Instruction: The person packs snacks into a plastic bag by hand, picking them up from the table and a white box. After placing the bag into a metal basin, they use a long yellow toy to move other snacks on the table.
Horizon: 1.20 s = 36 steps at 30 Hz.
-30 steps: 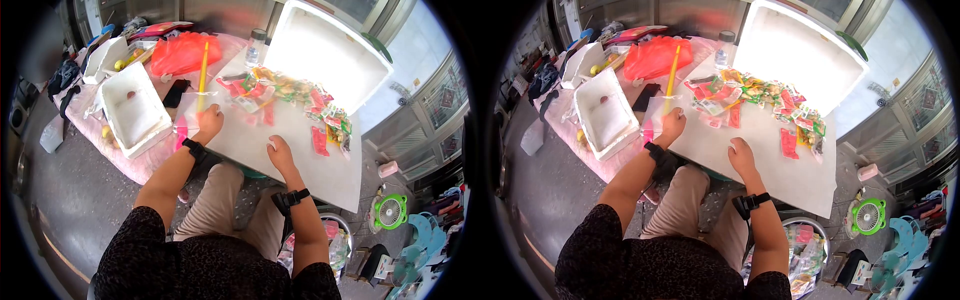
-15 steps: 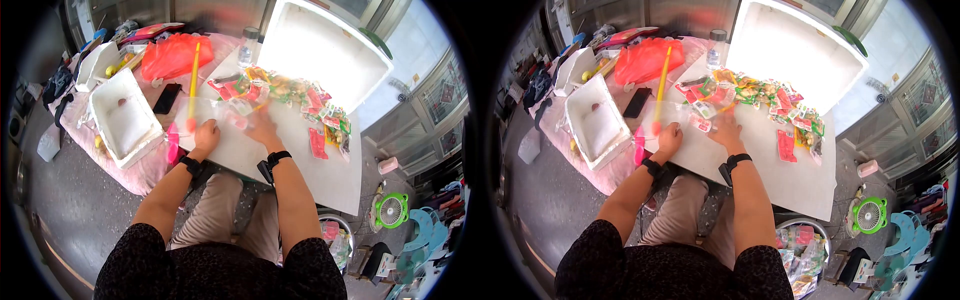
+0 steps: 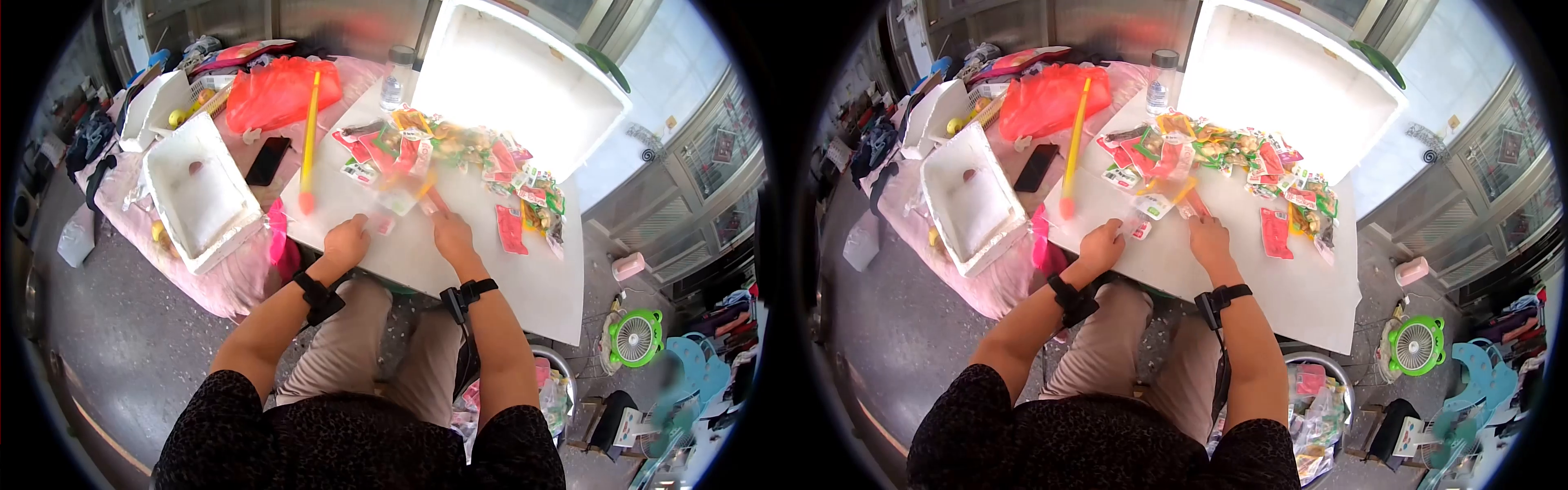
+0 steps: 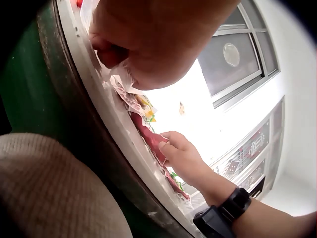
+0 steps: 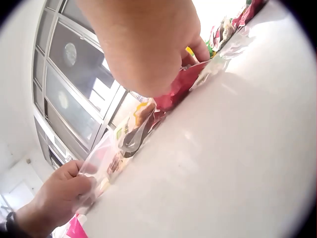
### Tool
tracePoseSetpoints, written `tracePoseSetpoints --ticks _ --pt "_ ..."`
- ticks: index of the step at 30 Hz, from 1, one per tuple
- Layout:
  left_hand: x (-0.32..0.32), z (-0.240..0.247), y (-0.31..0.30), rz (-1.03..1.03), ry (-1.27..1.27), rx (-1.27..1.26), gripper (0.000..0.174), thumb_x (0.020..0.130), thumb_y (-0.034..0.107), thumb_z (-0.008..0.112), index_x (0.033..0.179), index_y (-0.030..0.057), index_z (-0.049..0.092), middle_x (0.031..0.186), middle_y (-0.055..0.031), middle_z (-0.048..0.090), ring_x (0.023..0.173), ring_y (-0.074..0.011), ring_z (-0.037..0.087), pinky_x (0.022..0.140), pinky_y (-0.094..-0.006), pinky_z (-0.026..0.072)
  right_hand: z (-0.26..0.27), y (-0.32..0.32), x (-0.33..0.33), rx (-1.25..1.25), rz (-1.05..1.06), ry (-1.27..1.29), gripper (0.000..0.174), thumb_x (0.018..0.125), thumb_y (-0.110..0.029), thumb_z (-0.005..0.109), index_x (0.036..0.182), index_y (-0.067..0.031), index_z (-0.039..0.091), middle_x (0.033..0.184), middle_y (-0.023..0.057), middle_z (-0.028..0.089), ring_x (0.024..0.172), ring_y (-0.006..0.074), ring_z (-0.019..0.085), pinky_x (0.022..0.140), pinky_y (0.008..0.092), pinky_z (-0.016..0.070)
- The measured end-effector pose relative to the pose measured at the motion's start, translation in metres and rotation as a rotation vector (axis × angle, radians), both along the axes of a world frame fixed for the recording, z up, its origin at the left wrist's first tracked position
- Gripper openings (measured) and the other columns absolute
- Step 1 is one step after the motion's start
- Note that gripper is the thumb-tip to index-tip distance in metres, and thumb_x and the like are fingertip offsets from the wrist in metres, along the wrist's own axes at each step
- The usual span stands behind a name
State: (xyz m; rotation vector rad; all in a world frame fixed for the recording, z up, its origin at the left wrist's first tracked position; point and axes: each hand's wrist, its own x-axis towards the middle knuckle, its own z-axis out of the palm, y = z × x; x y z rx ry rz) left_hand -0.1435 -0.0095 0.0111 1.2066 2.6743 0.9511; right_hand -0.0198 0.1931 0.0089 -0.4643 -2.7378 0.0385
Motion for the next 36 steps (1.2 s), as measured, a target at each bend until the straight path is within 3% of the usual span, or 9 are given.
tracePoseSetpoints --ticks 10,11,15,18,21,25,32,35,36 --pt "0.072 0.007 0.020 -0.226 -0.007 -0.019 0.022 0.075 0.020 0.047 0.092 0.0069 0.046 0.071 -0.0154 0.056 0.069 -0.0322 0.055 0.060 -0.0421 0.0425 0.027 -0.026 0.143 -0.421 -0.276 0.518 0.014 0.078 -0.008 0.044 0.087 0.0004 0.050 0.075 0.0204 0.052 0.069 0.0347 0.051 0.059 0.0389 0.0408" --pt "0.073 0.002 0.028 -0.233 0.016 -0.034 0.021 0.074 0.019 0.047 0.092 0.0070 0.046 0.071 -0.0150 0.056 0.069 -0.0320 0.055 0.060 -0.0421 0.0425 0.022 -0.016 0.152 -0.399 -0.275 0.583 0.016 0.080 -0.010 0.044 0.090 0.0007 0.051 0.069 0.0157 0.051 0.060 0.0271 0.051 0.056 0.0337 0.0408" --pt "0.066 0.003 0.059 -0.195 0.018 -0.062 0.022 0.074 0.018 0.047 0.093 0.0078 0.047 0.073 -0.0146 0.056 0.071 -0.0316 0.055 0.062 -0.0416 0.0425 0.026 -0.004 0.176 -0.567 -0.374 0.790 0.013 0.080 -0.008 0.046 0.089 0.0014 0.051 0.066 0.0014 0.046 0.057 0.0087 0.043 0.052 0.0250 0.0390" --pt "0.078 0.008 0.062 -0.258 0.031 0.014 0.025 0.074 0.017 0.046 0.097 0.0078 0.047 0.076 -0.0156 0.057 0.073 -0.0315 0.055 0.064 -0.0412 0.0426 0.024 -0.011 0.186 -1.197 -0.361 0.918 0.013 0.080 -0.007 0.046 0.087 0.0015 0.052 0.069 0.0013 0.048 0.061 0.0087 0.044 0.055 0.0232 0.0386" --pt "0.098 0.003 0.057 -0.283 0.016 -0.034 0.028 0.074 0.017 0.046 0.101 0.0080 0.047 0.078 -0.0162 0.057 0.076 -0.0312 0.055 0.066 -0.0412 0.0426 0.020 -0.031 0.183 -1.430 -0.268 0.989 0.014 0.080 -0.008 0.046 0.087 0.0017 0.052 0.071 0.0015 0.049 0.064 0.0071 0.044 0.058 0.0214 0.0380" --pt "0.115 0.008 0.048 -0.263 -0.072 -0.028 0.028 0.074 0.017 0.046 0.100 0.0074 0.047 0.078 -0.0157 0.057 0.076 -0.0320 0.054 0.066 -0.0413 0.0425 -0.013 -0.042 0.182 -1.125 -0.349 0.764 0.016 0.079 -0.009 0.047 0.088 0.0031 0.052 0.074 0.0035 0.051 0.069 0.0088 0.044 0.062 0.0230 0.0380" --pt "0.126 0.008 0.040 -0.424 0.009 0.081 0.028 0.074 0.012 0.045 0.101 0.0070 0.047 0.081 -0.0166 0.055 0.076 -0.0334 0.053 0.065 -0.0417 0.0428 -0.029 -0.036 0.177 -1.161 -0.343 0.574 0.012 0.077 -0.007 0.048 0.083 0.0022 0.051 0.073 0.0039 0.049 0.068 0.0101 0.045 0.063 0.0261 0.0399" --pt "0.131 0.008 0.037 -0.428 0.041 0.113 0.030 0.073 0.011 0.045 0.103 0.0072 0.048 0.083 -0.0159 0.055 0.075 -0.0330 0.053 0.064 -0.0418 0.0432 -0.024 -0.036 0.165 -1.792 -0.226 0.755 0.010 0.077 -0.005 0.046 0.084 0.0023 0.050 0.078 0.0072 0.052 0.071 0.0151 0.052 0.067 0.0313 0.0450" --pt "0.131 0.008 0.037 -0.421 0.051 0.121 0.030 0.073 0.011 0.045 0.103 0.0072 0.048 0.083 -0.0156 0.055 0.075 -0.0328 0.053 0.064 -0.0418 0.0434 -0.019 -0.038 0.161 -1.864 -0.173 0.754 0.012 0.077 -0.004 0.045 0.087 0.0031 0.049 0.082 0.0093 0.053 0.075 0.0179 0.053 0.069 0.0335 0.0458"
